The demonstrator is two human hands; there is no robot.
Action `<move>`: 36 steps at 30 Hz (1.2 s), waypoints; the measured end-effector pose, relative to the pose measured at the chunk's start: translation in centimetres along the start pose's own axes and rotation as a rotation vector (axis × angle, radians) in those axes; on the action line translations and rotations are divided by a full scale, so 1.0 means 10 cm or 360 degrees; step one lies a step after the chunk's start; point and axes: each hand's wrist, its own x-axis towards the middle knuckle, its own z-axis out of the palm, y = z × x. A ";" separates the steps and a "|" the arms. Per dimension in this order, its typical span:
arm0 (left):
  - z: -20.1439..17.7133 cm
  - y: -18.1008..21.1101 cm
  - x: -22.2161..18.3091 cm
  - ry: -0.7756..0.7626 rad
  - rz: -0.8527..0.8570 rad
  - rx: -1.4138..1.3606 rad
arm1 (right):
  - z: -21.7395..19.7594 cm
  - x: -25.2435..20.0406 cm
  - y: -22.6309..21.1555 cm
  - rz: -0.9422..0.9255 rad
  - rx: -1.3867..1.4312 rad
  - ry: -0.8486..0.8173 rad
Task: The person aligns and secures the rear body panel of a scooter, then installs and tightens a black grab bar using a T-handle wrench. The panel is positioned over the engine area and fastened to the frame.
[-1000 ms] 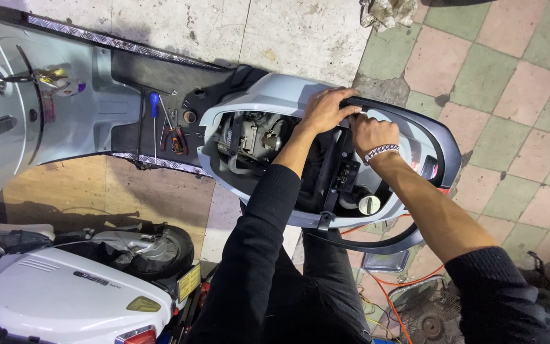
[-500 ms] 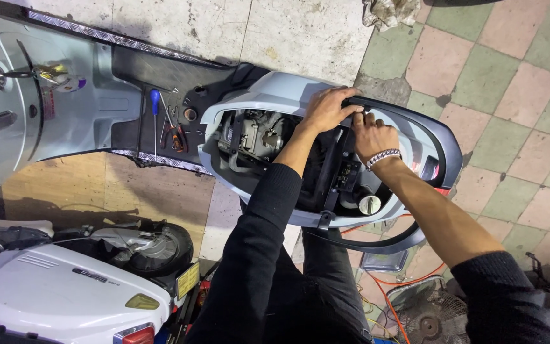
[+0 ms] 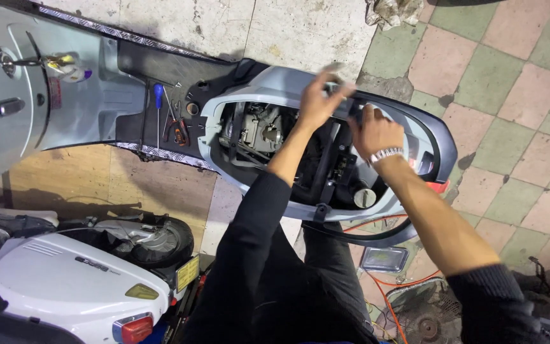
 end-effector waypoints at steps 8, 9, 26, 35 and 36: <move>-0.32 0.36 -2.05 0.0352 -0.1517 -0.1318 | -0.19 -1.45 -0.49 -0.0227 0.1218 0.0147; -0.31 0.19 -2.38 0.0338 -0.1648 -0.1400 | -0.21 -1.62 -0.56 -0.0259 0.1311 0.0107; -0.62 -0.04 -3.68 -0.0015 -0.1771 -0.0689 | 0.36 -2.79 -0.57 0.0273 0.1461 -0.0166; -0.52 -0.67 -3.63 -0.0277 -0.1499 -0.0810 | 0.88 -2.59 -0.79 0.0819 0.1241 0.0130; -0.53 -0.70 -3.66 -0.0276 -0.1472 -0.0816 | 0.93 -2.58 -0.85 0.0810 0.1192 0.0186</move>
